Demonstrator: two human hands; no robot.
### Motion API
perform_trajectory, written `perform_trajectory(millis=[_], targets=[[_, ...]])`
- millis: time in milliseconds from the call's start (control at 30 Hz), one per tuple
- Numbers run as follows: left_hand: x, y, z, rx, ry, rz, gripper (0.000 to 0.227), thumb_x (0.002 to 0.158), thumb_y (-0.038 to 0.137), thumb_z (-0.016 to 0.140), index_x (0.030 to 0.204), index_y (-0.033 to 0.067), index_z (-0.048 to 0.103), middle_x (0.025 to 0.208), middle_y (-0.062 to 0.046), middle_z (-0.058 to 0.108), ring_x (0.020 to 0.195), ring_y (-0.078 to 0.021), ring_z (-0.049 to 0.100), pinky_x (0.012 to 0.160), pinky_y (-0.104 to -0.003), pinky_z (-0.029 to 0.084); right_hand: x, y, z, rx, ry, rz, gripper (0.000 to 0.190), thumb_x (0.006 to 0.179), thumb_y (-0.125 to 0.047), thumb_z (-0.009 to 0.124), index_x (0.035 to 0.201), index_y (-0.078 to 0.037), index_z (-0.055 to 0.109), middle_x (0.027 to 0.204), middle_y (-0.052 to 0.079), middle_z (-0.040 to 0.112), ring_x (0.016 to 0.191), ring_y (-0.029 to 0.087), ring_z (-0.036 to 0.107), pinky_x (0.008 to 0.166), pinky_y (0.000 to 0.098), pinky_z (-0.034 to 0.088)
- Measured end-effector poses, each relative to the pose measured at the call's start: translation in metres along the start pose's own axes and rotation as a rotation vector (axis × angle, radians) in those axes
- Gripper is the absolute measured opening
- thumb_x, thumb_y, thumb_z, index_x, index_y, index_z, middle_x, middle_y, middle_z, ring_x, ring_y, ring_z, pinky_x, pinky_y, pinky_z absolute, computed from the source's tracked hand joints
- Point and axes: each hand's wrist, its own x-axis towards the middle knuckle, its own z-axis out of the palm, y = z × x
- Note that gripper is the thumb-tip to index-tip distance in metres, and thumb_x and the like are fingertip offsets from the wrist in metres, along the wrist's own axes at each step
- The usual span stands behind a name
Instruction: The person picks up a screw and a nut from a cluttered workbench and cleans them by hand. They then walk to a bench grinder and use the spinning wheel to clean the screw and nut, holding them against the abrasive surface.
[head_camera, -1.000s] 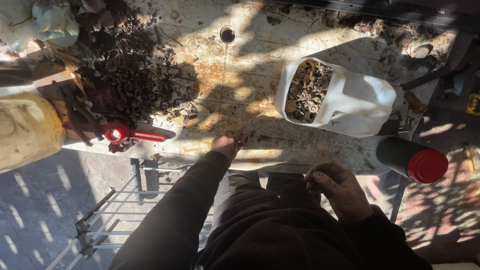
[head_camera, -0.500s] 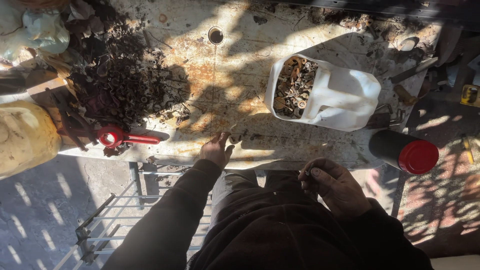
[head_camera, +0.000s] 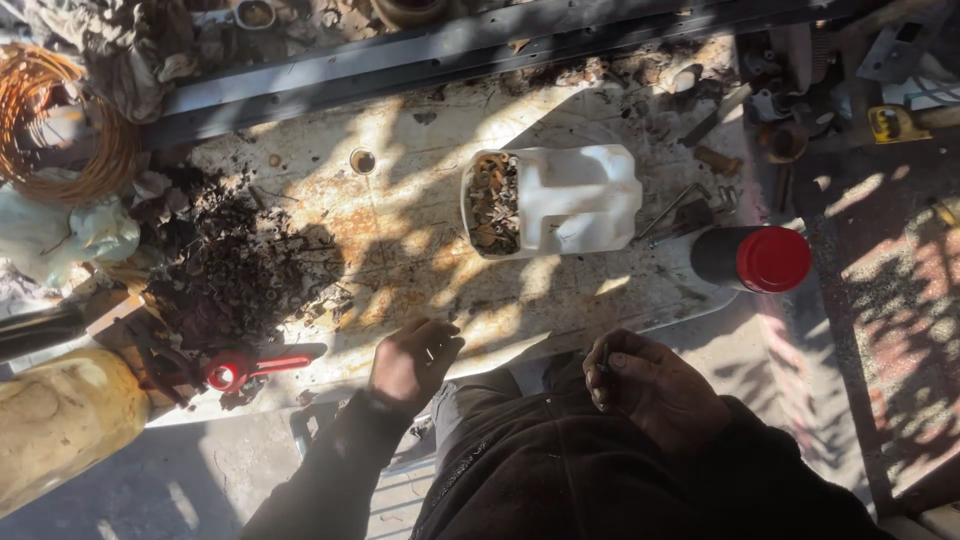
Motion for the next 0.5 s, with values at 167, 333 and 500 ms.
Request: perform_trajectory(millis=[167, 333, 500], targets=[[-0.01, 0.122, 0.047, -0.439, -0.102, 0.139, 0.015, 0.095, 0.018, 0.073, 0.084, 0.0088, 0.077, 0.08, -0.007, 0.083, 0.055, -0.0115, 0.07, 0.052, -0.022, 0.059, -0.071, 0.01, -0.033, -0.387, 0.171, -0.06, 0.018, 0.091, 0.003, 0.074, 0.109, 0.001, 0.074, 0.1, 0.013, 0.076, 0.083, 0.02, 0.066, 0.078, 0.0362, 0.058], [-0.023, 0.231, 0.137, -0.385, -0.46, 0.241, 0.02, 0.081, 0.005, 0.078, 0.101, 0.0062, 0.077, 0.097, -0.006, 0.08, 0.077, -0.0197, 0.076, 0.067, -0.029, 0.061, -0.16, 0.017, -0.104, -0.556, -0.069, -0.295, 0.019, 0.092, -0.003, 0.077, 0.111, -0.002, 0.077, 0.105, 0.008, 0.078, 0.095, 0.016, 0.075, 0.088, 0.0305, 0.06], [-0.028, 0.276, 0.25, -0.295, -0.564, 0.29, 0.019, 0.076, 0.003, 0.081, 0.093, 0.0108, 0.082, 0.095, -0.001, 0.083, 0.08, -0.0145, 0.082, 0.068, -0.026, 0.065, -0.246, 0.04, -0.202, -0.707, 0.096, -0.504, 0.022, 0.089, -0.013, 0.081, 0.11, -0.008, 0.078, 0.11, 0.006, 0.074, 0.098, 0.017, 0.073, 0.089, 0.032, 0.061]])
